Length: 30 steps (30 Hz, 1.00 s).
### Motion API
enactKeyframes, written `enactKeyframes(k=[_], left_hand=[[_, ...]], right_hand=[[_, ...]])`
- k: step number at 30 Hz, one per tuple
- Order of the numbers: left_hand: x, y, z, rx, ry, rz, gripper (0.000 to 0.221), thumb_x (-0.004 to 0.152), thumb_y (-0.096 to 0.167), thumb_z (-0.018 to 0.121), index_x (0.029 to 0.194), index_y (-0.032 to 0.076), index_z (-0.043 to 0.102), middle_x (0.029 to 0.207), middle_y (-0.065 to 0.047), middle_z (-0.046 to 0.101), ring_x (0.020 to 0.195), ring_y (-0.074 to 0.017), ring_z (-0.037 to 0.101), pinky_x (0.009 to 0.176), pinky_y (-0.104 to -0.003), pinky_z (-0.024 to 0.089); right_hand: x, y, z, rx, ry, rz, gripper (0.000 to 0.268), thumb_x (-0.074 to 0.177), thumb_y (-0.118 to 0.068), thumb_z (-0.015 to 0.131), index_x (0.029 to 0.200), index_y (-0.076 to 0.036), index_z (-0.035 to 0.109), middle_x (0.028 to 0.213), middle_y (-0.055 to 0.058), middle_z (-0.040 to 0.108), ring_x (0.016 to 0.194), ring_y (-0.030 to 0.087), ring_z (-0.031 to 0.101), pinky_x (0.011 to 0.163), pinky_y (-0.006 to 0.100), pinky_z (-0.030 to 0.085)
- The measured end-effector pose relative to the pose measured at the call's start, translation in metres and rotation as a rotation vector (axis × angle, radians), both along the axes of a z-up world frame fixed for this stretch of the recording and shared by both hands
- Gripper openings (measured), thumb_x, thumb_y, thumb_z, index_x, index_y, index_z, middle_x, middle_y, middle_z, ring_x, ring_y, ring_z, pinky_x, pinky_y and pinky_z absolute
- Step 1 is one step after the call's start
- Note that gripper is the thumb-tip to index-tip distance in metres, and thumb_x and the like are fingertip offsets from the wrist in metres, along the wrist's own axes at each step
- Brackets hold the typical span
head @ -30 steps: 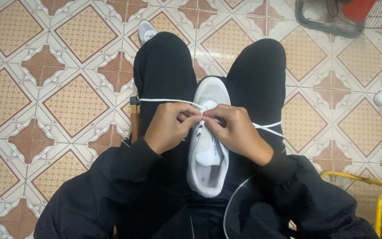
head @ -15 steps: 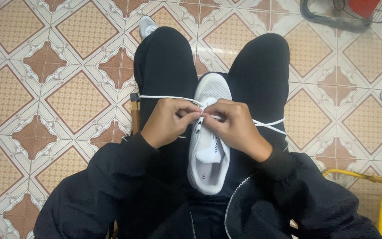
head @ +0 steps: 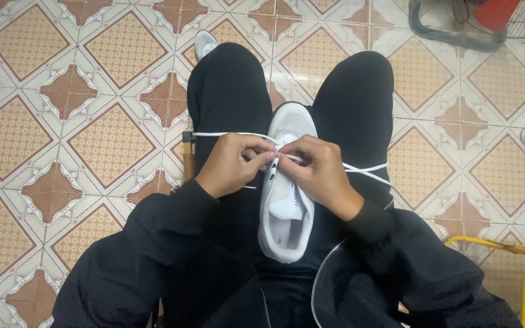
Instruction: Threading a white shoelace through the eyelets of a white and black sneaker.
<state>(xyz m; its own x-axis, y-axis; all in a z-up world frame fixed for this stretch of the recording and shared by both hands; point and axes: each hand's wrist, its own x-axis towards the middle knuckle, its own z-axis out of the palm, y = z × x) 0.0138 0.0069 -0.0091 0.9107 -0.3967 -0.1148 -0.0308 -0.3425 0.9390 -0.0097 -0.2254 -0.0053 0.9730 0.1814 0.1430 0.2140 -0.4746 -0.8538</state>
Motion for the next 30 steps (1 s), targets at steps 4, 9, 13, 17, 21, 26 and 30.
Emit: enactKeyframes(k=[4, 9, 13, 17, 21, 26, 30], left_hand=[[-0.001, 0.002, -0.001, 0.006, 0.000, -0.007, 0.018, 0.112, 0.004, 0.085, 0.127, 0.001, 0.093, 0.102, -0.022, 0.095, 0.089, -0.0282, 0.095, 0.072, -0.036, 0.076], [0.002, 0.004, -0.006, 0.025, -0.008, -0.031, 0.019, 0.113, 0.005, 0.083, 0.128, 0.000, 0.093, 0.104, -0.024, 0.095, 0.089, -0.0295, 0.095, 0.071, -0.035, 0.075], [0.002, 0.002, 0.001, 0.042, -0.017, -0.039, 0.019, 0.113, 0.005, 0.083, 0.129, 0.000, 0.094, 0.105, -0.024, 0.095, 0.090, -0.0300, 0.096, 0.072, -0.036, 0.075], [0.003, 0.001, 0.001, 0.048, -0.021, -0.023, 0.020, 0.113, 0.005, 0.083, 0.129, 0.000, 0.093, 0.104, -0.023, 0.095, 0.089, -0.0295, 0.095, 0.071, -0.035, 0.075], [0.002, 0.002, -0.004, 0.040, -0.003, -0.018, 0.021, 0.112, 0.005, 0.085, 0.130, 0.000, 0.093, 0.104, -0.023, 0.095, 0.090, -0.0300, 0.095, 0.073, -0.035, 0.075], [0.000, 0.002, 0.001, 0.034, 0.002, -0.024, 0.020, 0.111, 0.005, 0.086, 0.129, 0.000, 0.093, 0.105, -0.024, 0.095, 0.090, -0.0297, 0.095, 0.074, -0.036, 0.075], [0.000, 0.003, -0.003, 0.029, 0.010, -0.023, 0.019, 0.111, 0.007, 0.087, 0.129, 0.001, 0.093, 0.105, -0.024, 0.095, 0.090, -0.0297, 0.095, 0.075, -0.037, 0.075]], right_hand=[[-0.001, 0.000, -0.011, -0.010, -0.022, -0.004, 0.010, 0.106, -0.015, 0.095, 0.104, -0.005, 0.096, 0.079, 0.017, 0.086, 0.073, 0.028, 0.082, 0.064, 0.038, 0.068], [0.003, -0.002, -0.019, 0.001, -0.003, -0.015, 0.014, 0.105, -0.016, 0.096, 0.105, -0.003, 0.094, 0.079, 0.018, 0.085, 0.076, 0.029, 0.083, 0.066, 0.038, 0.070], [0.002, -0.001, -0.017, 0.012, 0.010, -0.024, 0.014, 0.105, -0.016, 0.096, 0.106, -0.003, 0.094, 0.080, 0.019, 0.085, 0.077, 0.030, 0.084, 0.068, 0.039, 0.071], [0.003, -0.002, -0.014, 0.008, -0.010, 0.002, 0.013, 0.107, -0.017, 0.095, 0.106, -0.004, 0.095, 0.082, 0.018, 0.086, 0.079, 0.032, 0.086, 0.069, 0.042, 0.072], [0.004, -0.003, -0.005, 0.005, -0.001, 0.061, 0.011, 0.110, -0.015, 0.091, 0.110, -0.005, 0.096, 0.082, 0.017, 0.087, 0.079, 0.031, 0.085, 0.069, 0.042, 0.070], [0.012, -0.009, 0.002, -0.011, 0.029, 0.131, 0.009, 0.108, -0.010, 0.090, 0.111, -0.005, 0.096, 0.082, 0.017, 0.087, 0.079, 0.031, 0.084, 0.068, 0.043, 0.068], [0.015, -0.011, -0.002, 0.026, 0.062, 0.159, 0.008, 0.107, -0.009, 0.090, 0.111, -0.007, 0.097, 0.082, 0.016, 0.088, 0.079, 0.029, 0.082, 0.068, 0.042, 0.067]])
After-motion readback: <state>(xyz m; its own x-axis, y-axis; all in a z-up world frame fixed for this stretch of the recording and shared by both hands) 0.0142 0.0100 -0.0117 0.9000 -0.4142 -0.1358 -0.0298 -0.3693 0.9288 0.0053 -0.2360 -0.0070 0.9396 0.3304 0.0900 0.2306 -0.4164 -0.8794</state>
